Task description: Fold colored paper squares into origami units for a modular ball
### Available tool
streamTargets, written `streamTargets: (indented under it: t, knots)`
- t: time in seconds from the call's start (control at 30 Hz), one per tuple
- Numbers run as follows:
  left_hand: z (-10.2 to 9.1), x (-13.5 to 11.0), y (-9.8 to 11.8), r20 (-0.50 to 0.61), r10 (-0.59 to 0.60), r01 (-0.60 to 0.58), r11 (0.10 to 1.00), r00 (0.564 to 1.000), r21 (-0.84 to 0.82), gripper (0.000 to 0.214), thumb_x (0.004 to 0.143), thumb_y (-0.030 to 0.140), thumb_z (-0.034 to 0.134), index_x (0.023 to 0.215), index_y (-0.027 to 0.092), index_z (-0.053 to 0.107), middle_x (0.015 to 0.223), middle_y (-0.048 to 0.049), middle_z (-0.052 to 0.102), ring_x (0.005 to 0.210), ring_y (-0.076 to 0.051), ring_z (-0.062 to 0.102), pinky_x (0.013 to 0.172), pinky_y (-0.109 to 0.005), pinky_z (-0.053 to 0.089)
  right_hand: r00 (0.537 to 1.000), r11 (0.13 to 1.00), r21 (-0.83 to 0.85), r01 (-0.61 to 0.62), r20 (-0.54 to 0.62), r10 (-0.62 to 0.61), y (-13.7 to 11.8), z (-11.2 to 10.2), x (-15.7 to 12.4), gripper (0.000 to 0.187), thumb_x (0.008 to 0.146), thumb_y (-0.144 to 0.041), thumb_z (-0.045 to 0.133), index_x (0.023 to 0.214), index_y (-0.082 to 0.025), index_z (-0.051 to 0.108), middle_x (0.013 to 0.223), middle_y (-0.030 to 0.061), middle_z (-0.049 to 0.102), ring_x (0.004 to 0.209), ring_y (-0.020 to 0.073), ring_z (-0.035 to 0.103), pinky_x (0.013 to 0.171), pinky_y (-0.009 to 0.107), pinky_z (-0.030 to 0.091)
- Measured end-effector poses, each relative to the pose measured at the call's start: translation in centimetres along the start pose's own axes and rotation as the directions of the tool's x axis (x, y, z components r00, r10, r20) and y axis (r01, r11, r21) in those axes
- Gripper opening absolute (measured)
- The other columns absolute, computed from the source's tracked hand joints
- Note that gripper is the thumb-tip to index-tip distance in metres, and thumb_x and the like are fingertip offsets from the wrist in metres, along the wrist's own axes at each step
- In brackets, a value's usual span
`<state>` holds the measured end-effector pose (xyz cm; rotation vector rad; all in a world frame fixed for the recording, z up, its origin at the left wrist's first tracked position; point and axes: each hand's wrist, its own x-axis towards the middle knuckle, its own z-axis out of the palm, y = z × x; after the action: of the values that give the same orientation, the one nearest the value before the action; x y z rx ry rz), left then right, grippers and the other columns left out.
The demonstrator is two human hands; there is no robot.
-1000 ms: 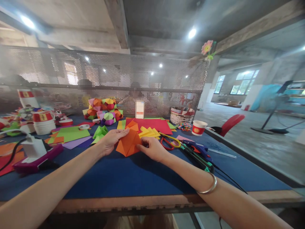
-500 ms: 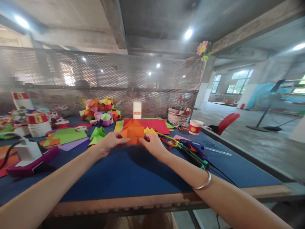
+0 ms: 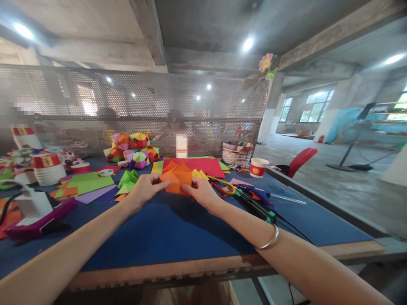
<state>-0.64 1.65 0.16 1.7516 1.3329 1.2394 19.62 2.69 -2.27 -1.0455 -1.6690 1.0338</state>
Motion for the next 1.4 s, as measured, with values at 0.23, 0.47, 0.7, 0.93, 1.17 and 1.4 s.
streamTargets:
  t: [0.23, 0.47, 0.7, 0.93, 1.17, 1.4]
  knots:
    - [0.33, -0.19, -0.3, 0.006, 0.187, -0.184, 0.963, 0.982, 0.194, 0.031, 0.072, 0.047, 0.072, 0.06, 0.02, 0.062, 0.057, -0.0002, 0.062, 0.054, -0.016, 0.054, 0.053, -0.027, 0.039, 1.0, 0.999, 0.044, -0.01, 0.007, 0.01, 0.07, -0.07, -0.04, 0.019, 0.082, -0.02, 0.065, 0.1, -0.019, 0.07, 0.084, 0.002, 0.071, 0.062, 0.013, 0.055, 0.051, 0.023, 0.04]
    - [0.39, 0.03, -0.41, -0.095, 0.244, -0.235, 0.967, 0.965, 0.095, 0.031, 0.066, 0.043, 0.077, 0.08, 0.022, 0.059, 0.069, -0.0001, 0.067, 0.066, -0.019, 0.063, 0.065, -0.031, 0.049, 0.999, 0.998, 0.045, 0.04, 0.021, -0.041, -0.53, 0.37, -0.31, 0.014, 0.081, -0.016, 0.063, 0.095, -0.017, 0.065, 0.075, -0.0011, 0.065, 0.059, 0.0122, 0.053, 0.055, 0.024, 0.044]
    - [0.34, 0.01, -0.63, -0.063, 0.23, -0.228, 0.973, 0.971, 0.037, 0.037, 0.071, 0.04, 0.076, 0.095, 0.024, 0.052, 0.069, 0.0021, 0.069, 0.067, -0.02, 0.068, 0.065, -0.031, 0.05, 0.996, 0.996, -0.026, 0.082, 0.033, -0.081, -0.28, 0.45, -0.29, 0.007, 0.081, -0.021, 0.062, 0.087, -0.019, 0.063, 0.07, -0.0023, 0.062, 0.066, 0.0148, 0.059, 0.06, 0.025, 0.047]
    - [0.59, -0.56, -0.37, -0.008, 0.348, -0.343, 0.929, 0.938, 0.138, 0.05, 0.079, 0.03, 0.069, 0.127, 0.02, 0.058, 0.093, -0.0059, 0.076, 0.088, -0.023, 0.073, 0.081, -0.036, 0.055, 0.996, 0.996, -0.013, 0.089, 0.022, -0.089, -0.26, 0.53, -0.29, 0.009, 0.08, -0.02, 0.063, 0.088, -0.018, 0.063, 0.069, -0.0018, 0.062, 0.069, 0.0169, 0.061, 0.061, 0.026, 0.049]
    - [0.48, 0.07, -0.82, 0.021, 0.276, -0.276, 0.961, 0.961, -0.02, 0.052, 0.074, 0.032, 0.075, 0.121, 0.018, 0.061, 0.104, -0.0099, 0.078, 0.1, -0.026, 0.074, 0.091, -0.042, 0.057, 0.994, 0.995, -0.013, 0.104, 0.031, -0.103, -0.38, 0.54, -0.36, 0.014, 0.08, -0.022, 0.064, 0.093, -0.018, 0.063, 0.083, 0.0019, 0.069, 0.078, 0.0192, 0.065, 0.067, 0.028, 0.05]
    - [0.39, 0.02, -0.66, 0.076, 0.183, -0.168, 0.971, 0.98, -0.167, 0.058, 0.069, 0.033, 0.081, 0.121, 0.017, 0.062, 0.097, -0.0068, 0.079, 0.09, -0.024, 0.076, 0.078, -0.035, 0.06, 0.989, 0.99, 0.005, 0.143, 0.049, -0.143, -0.01, 0.8, -0.3, 0.02, 0.08, -0.022, 0.066, 0.099, -0.017, 0.064, 0.099, 0.0066, 0.075, 0.089, 0.0218, 0.069, 0.079, 0.031, 0.054]
